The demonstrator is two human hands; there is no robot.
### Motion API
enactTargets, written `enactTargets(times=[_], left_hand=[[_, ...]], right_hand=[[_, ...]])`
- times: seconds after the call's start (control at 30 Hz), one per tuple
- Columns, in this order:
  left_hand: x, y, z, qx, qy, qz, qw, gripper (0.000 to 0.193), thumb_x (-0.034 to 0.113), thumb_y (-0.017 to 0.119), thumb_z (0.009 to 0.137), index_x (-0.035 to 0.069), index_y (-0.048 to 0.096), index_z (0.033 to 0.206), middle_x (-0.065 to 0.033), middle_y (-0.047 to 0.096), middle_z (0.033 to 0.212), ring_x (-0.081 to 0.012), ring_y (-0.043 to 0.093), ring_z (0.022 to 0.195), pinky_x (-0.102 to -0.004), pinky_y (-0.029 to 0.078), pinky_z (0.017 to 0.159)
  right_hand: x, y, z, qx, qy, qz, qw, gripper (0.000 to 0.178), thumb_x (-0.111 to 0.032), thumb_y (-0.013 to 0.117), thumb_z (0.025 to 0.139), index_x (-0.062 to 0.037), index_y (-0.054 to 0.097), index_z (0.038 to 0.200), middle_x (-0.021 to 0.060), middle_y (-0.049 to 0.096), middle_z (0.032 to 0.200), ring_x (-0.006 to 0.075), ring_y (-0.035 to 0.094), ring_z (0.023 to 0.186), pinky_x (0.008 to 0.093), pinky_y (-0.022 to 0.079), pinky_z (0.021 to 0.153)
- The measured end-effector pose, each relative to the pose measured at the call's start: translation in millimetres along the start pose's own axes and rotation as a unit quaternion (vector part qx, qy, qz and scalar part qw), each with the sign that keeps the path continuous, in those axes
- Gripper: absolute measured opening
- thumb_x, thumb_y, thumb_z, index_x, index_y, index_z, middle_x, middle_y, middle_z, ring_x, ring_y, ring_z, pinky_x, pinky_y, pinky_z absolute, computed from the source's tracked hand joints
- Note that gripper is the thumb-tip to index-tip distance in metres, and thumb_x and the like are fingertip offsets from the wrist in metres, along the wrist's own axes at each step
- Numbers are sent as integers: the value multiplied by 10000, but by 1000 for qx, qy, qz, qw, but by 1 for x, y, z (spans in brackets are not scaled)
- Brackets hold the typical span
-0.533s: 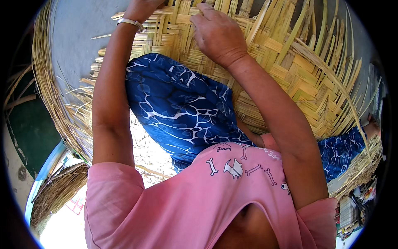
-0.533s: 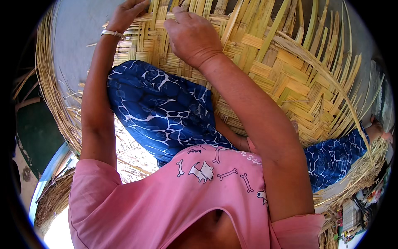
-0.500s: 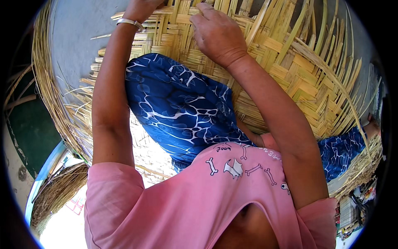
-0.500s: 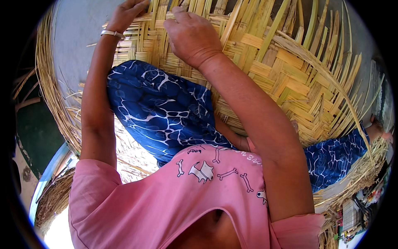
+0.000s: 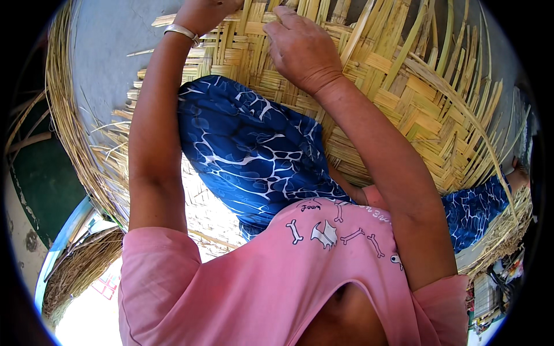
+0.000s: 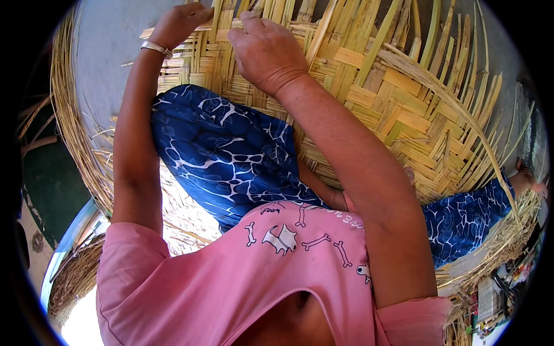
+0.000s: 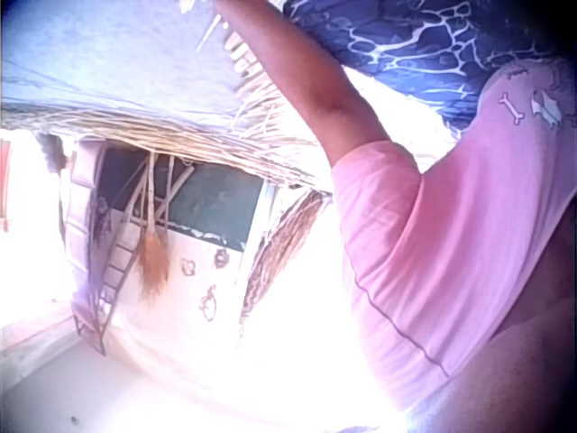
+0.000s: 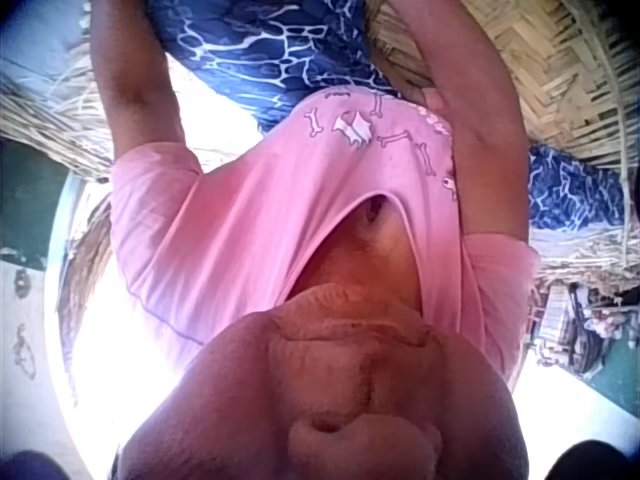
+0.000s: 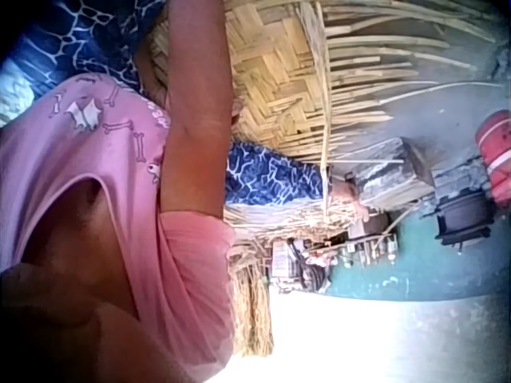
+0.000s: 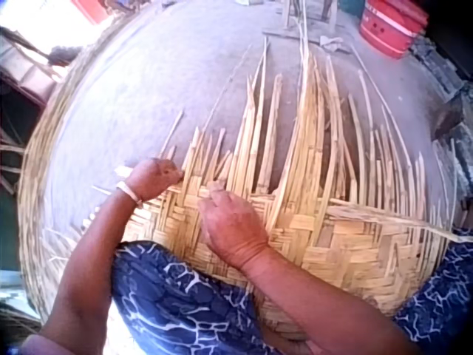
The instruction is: The person sits on the floor and weaves thin bamboo strips into a flat basket base. They interlace the strips by hand, periodically adjusting the alignment and tension of the weave.
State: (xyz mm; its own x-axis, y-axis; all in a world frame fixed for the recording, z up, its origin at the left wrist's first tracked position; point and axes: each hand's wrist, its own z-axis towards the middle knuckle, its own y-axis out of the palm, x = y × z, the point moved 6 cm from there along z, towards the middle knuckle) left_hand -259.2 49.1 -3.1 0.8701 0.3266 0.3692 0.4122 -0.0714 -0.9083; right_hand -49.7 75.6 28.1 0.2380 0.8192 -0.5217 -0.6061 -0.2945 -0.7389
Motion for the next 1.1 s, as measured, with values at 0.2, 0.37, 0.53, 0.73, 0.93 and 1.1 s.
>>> enactTargets(times=[0.2,0.37,0.53,0.73,0.93,1.1], left_hand=[[14,-14,-10,-43,-34,163,985,342,436,598,861,102,667,893,-114,673,801,-266,651,755,-364,494,701],[20,-17,-14,-26,-44,153,987,435,551,540,836,129,644,846,-103,680,815,-300,644,823,-444,449,767],[21,-11,-16,1,-19,131,991,420,498,572,838,86,576,762,-136,631,702,-347,608,731,-443,441,715],[23,-11,-25,-9,-39,137,990,425,511,549,844,99,584,749,-113,634,705,-318,618,772,-450,405,771],[46,-29,-31,60,-5,194,979,276,363,607,833,132,609,986,-90,612,1071,-292,581,992,-446,398,869],[100,-27,-45,56,60,76,994,499,234,623,829,153,478,1299,-126,450,1337,-333,512,1141,-444,430,927]], right_hand=[[1,5,0,-19,4,23,1000,174,-99,592,736,-72,622,906,184,574,1140,320,596,928,413,480,816],[0,6,6,-52,16,19,998,162,-91,579,742,-43,606,895,193,577,1124,325,590,946,413,480,813],[-2,7,8,-91,19,11,996,173,-77,568,746,-45,613,909,200,582,1106,329,589,951,414,479,828],[-8,5,6,-88,0,-3,996,191,-56,564,740,-29,608,924,194,586,1091,332,579,973,408,470,852],[-14,-6,1,-164,-2,22,986,219,-40,570,739,-22,603,955,203,556,1159,342,548,1041,398,449,898],[-16,-66,-53,-125,12,129,984,241,-82,583,796,-26,598,1030,213,543,1176,365,519,1093,417,422,944]])
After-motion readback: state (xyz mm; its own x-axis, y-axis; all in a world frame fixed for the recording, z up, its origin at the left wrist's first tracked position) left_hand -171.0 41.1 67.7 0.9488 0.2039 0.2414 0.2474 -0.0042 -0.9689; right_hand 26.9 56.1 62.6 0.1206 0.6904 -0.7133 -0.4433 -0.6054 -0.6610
